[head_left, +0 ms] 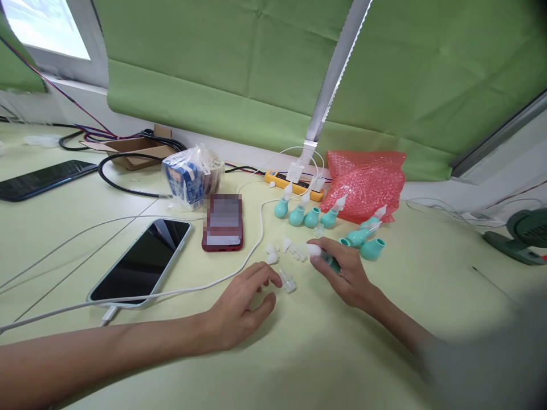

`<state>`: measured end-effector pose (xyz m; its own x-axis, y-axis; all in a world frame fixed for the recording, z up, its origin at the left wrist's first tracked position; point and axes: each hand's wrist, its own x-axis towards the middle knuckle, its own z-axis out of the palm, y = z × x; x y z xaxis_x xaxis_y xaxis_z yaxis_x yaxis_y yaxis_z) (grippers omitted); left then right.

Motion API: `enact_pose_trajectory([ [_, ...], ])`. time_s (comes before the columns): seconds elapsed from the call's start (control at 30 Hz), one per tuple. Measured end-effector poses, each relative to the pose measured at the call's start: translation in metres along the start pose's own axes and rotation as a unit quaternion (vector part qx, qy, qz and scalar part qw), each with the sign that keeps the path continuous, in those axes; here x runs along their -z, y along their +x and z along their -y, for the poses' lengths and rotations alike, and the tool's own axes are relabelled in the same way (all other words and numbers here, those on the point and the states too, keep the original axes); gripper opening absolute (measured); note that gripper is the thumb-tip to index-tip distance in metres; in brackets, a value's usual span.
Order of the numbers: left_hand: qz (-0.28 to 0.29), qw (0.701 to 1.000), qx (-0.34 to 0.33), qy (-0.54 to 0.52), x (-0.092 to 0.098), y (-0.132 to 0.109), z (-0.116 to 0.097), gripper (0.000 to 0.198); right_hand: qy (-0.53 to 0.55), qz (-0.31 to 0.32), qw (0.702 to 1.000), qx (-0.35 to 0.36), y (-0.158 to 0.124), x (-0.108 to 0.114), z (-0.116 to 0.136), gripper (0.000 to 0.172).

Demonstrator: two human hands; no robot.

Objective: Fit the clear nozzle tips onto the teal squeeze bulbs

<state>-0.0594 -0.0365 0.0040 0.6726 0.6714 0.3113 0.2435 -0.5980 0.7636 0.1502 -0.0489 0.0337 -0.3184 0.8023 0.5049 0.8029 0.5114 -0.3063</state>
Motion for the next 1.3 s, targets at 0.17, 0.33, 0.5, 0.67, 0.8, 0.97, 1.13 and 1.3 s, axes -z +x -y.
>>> enact_pose_trajectory([
  [0.17,0.01,1.0,-0.006,0.01,0.0,0.0,-0.001,0.017,-0.102,0.041,0.994,0.01,-0.003,-0.011,-0.013,0.025],
  [0.33,0.014,1.0,0.001,0.027,0.0,0.001,0.0,0.018,-0.213,0.106,0.971,0.037,-0.005,-0.019,-0.009,0.03],
  [0.5,0.016,0.999,-0.005,0.028,0.0,0.001,0.0,0.019,-0.254,0.104,0.961,0.032,-0.006,-0.023,-0.007,0.037],
  [0.67,0.015,0.999,-0.002,0.029,0.0,0.001,-0.001,0.019,-0.288,0.119,0.95,-0.023,-0.004,-0.024,-0.009,0.037],
  [0.8,0.019,0.999,0.002,0.031,0.0,0.002,-0.001,0.019,-0.274,0.122,0.952,-0.063,-0.003,-0.024,-0.008,0.031],
  [0.97,0.008,1.0,0.015,0.015,-0.001,0.001,0.001,0.017,-0.086,0.077,0.986,-0.119,-0.006,-0.018,0.003,0.025],
  [1.13,-0.026,0.997,0.057,-0.048,-0.002,0.003,0.001,0.009,0.179,0.082,0.972,-0.131,-0.007,-0.011,0.026,0.015],
  [1.3,-0.037,0.992,0.045,-0.116,-0.001,0.005,0.0,0.011,0.464,0.024,0.866,-0.184,-0.007,-0.018,0.042,0.017],
])
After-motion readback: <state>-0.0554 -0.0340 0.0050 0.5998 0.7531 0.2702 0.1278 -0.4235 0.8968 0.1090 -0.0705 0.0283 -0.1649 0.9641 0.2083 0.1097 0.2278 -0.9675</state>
